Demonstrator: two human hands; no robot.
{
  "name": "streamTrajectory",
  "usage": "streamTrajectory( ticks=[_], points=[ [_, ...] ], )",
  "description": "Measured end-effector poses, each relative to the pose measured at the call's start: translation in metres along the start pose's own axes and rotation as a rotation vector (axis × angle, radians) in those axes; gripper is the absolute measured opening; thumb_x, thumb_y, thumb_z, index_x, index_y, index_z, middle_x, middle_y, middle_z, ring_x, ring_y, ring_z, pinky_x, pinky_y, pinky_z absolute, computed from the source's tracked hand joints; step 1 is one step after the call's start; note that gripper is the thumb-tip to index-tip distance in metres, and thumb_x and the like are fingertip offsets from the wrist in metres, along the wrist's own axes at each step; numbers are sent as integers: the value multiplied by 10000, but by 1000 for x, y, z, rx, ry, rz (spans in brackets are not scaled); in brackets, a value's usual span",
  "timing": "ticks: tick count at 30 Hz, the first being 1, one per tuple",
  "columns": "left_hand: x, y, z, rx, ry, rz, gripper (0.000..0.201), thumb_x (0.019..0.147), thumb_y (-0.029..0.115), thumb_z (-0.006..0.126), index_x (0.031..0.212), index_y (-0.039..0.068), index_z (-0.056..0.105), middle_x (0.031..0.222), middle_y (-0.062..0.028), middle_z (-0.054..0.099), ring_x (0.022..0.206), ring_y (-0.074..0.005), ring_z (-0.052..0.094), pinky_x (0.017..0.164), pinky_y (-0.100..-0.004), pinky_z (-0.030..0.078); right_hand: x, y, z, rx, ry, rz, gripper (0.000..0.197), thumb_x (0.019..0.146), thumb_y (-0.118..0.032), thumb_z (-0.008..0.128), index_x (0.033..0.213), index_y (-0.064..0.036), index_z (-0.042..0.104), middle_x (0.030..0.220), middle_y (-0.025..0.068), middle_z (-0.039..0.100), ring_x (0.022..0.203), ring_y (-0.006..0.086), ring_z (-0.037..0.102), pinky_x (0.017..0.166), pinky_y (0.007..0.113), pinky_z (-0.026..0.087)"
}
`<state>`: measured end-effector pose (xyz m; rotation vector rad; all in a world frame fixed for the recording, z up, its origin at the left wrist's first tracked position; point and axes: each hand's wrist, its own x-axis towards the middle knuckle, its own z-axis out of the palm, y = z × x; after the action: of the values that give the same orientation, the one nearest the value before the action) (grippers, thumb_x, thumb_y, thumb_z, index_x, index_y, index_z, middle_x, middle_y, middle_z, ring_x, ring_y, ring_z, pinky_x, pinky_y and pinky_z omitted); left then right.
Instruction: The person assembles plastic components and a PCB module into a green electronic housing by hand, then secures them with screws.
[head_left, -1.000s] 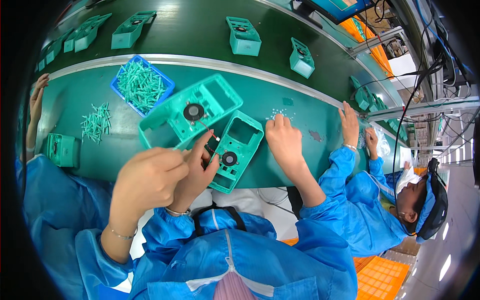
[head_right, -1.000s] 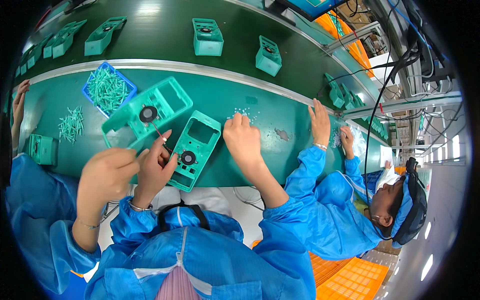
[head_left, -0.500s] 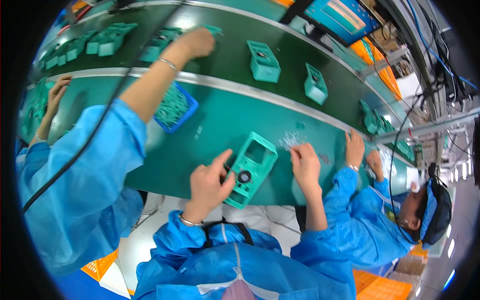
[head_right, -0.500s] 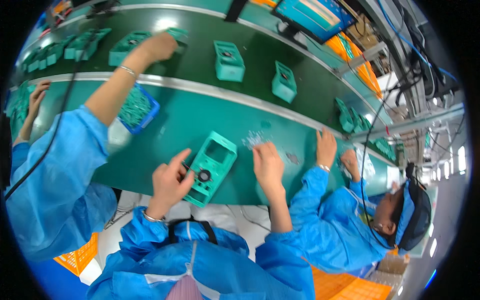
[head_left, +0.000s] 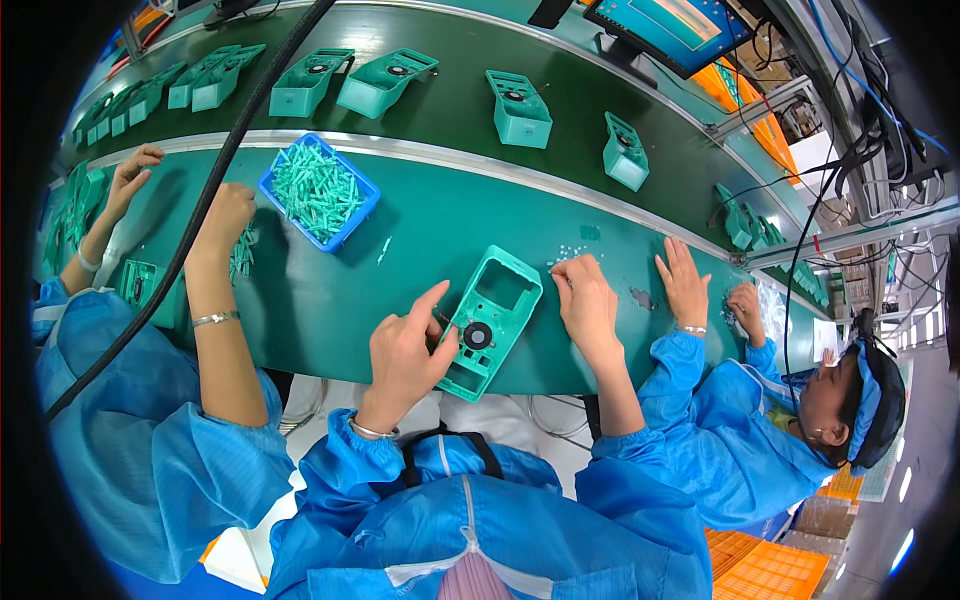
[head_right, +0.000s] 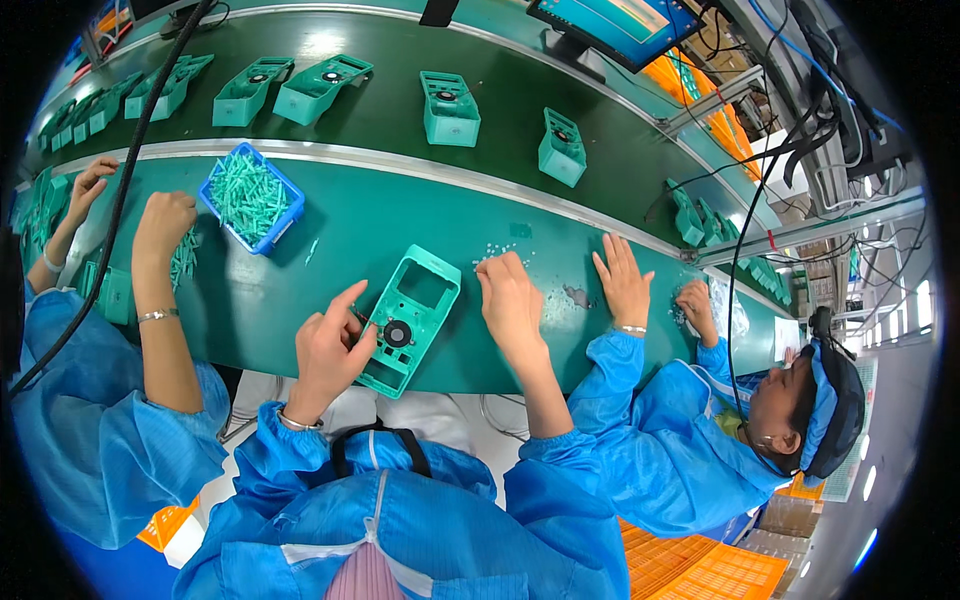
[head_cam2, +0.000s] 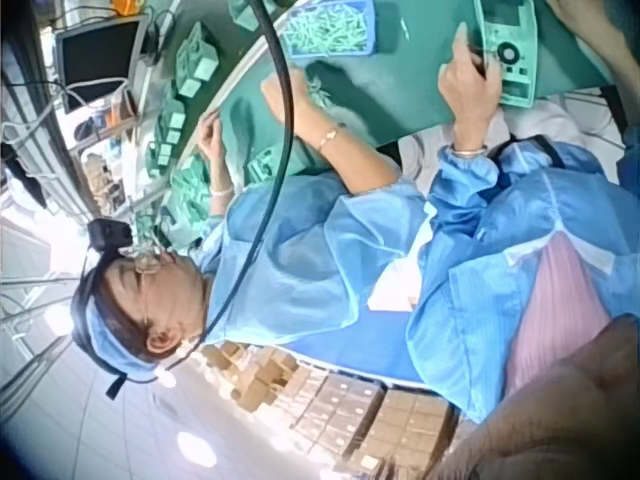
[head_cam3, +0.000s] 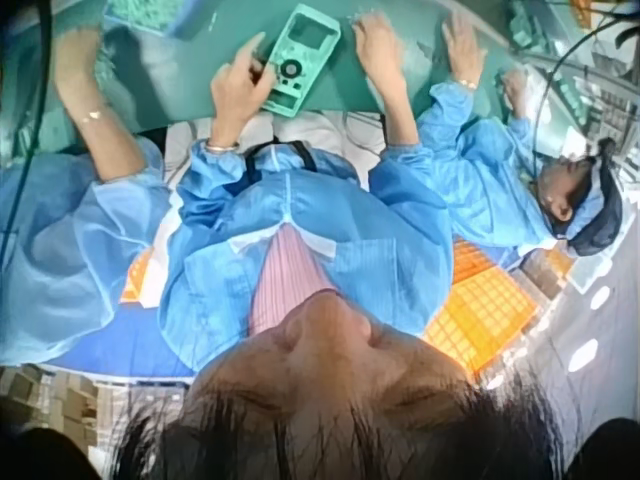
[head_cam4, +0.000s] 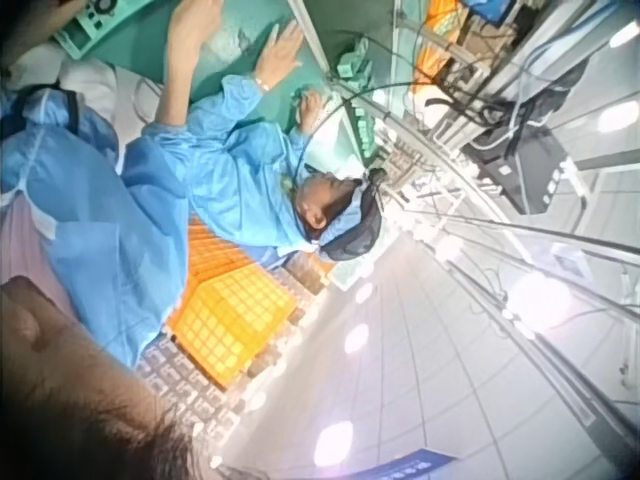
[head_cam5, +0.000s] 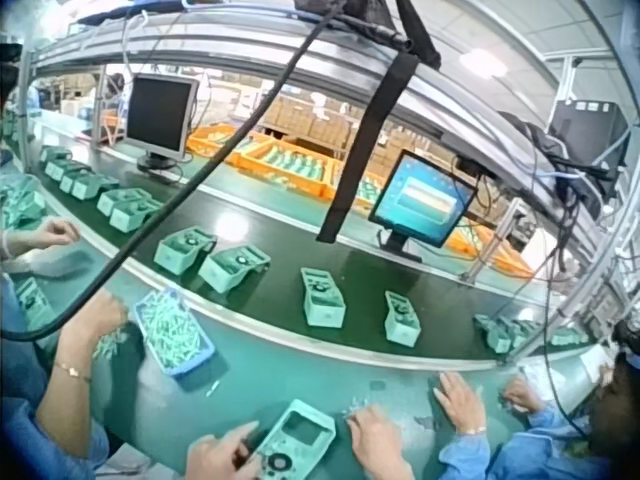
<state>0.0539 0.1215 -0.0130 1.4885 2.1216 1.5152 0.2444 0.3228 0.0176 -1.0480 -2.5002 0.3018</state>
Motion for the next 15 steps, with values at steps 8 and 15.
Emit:
streamTrajectory(
  ticks=[8, 15],
  points=[
    [-1, -6, 2, -15, -4, -5, 609, 779, 44, 808, 1371, 61, 667, 638, -16, 598, 527, -182, 524, 544, -350, 416, 1, -4, 3, 44, -45, 28, 48, 952, -68, 711, 997, -53, 705, 1006, 119, 676, 893, 355, 695, 741, 435, 543],
    [-2, -4, 1, -8, -10, -7, 608, 775, 46, 812, 1367, 62, 672, 638, -12, 598, 522, -175, 519, 548, -340, 407, 2, 1, 4, 36, -63, -33, 63, 943, -54, 711, 998, -56, 681, 1007, 123, 664, 858, 379, 691, 698, 476, 553]
  ],
)
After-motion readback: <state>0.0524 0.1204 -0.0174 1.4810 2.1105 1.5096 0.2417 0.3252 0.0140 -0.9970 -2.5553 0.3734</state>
